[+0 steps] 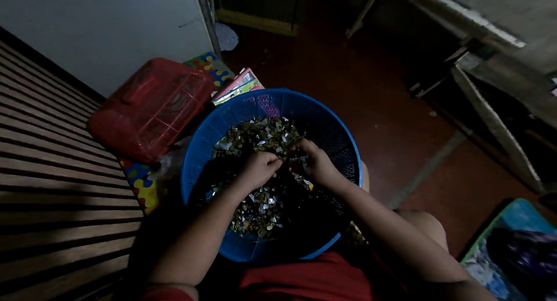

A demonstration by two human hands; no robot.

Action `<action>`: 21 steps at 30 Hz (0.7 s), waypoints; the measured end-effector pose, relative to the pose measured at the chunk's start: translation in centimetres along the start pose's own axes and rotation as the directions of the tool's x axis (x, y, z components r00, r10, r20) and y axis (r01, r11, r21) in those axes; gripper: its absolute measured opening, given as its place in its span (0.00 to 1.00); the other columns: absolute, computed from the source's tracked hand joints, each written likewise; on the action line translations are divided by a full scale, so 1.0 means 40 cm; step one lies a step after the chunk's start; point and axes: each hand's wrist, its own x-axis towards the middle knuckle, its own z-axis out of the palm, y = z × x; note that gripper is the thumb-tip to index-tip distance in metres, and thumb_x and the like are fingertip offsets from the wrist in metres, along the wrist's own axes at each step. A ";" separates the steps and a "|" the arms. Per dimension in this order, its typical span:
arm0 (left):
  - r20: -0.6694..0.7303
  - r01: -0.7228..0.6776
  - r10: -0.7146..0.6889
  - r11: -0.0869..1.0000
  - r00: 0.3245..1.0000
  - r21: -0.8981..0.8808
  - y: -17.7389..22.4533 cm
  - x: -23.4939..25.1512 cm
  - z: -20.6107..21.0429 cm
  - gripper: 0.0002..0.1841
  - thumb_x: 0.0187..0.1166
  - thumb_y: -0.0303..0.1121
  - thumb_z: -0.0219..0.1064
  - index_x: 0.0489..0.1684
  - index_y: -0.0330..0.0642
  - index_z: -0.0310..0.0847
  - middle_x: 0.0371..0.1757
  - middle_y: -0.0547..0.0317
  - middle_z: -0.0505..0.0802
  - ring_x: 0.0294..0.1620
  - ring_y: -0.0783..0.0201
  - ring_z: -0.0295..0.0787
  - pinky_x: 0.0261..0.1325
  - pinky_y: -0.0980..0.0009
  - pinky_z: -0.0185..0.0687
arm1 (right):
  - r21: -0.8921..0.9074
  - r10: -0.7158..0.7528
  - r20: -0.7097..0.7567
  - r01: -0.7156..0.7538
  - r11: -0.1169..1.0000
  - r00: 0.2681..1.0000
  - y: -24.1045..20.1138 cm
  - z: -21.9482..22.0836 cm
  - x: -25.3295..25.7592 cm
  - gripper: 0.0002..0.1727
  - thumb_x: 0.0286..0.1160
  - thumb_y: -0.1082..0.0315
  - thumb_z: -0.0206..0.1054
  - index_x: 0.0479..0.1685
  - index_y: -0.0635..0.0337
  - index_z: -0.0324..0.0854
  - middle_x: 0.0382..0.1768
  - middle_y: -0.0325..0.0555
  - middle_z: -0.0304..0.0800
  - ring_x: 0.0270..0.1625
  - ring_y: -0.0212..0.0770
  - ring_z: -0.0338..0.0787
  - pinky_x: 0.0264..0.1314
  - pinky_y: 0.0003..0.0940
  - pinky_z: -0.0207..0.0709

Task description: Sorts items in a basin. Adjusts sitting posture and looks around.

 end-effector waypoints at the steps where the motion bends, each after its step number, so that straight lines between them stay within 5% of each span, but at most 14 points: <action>1: 0.013 -0.010 0.010 1.000 1.000 0.004 0.001 -0.001 0.002 0.16 0.91 0.39 0.58 0.49 0.35 0.88 0.41 0.52 0.92 0.40 0.65 0.88 0.53 0.63 0.84 | 0.012 -0.009 -0.005 0.009 1.000 1.000 0.000 0.000 0.000 0.16 0.66 0.69 0.78 0.53 0.60 0.84 0.50 0.49 0.88 0.55 0.46 0.87 0.59 0.47 0.82; 21: 0.044 -0.041 0.040 0.999 0.998 0.027 -0.007 0.004 0.004 0.15 0.91 0.37 0.59 0.50 0.36 0.89 0.39 0.55 0.92 0.36 0.68 0.86 0.49 0.66 0.83 | -0.012 -0.029 -0.009 0.029 1.000 1.000 0.006 0.004 -0.003 0.16 0.67 0.69 0.77 0.53 0.61 0.85 0.48 0.50 0.89 0.53 0.46 0.87 0.57 0.46 0.82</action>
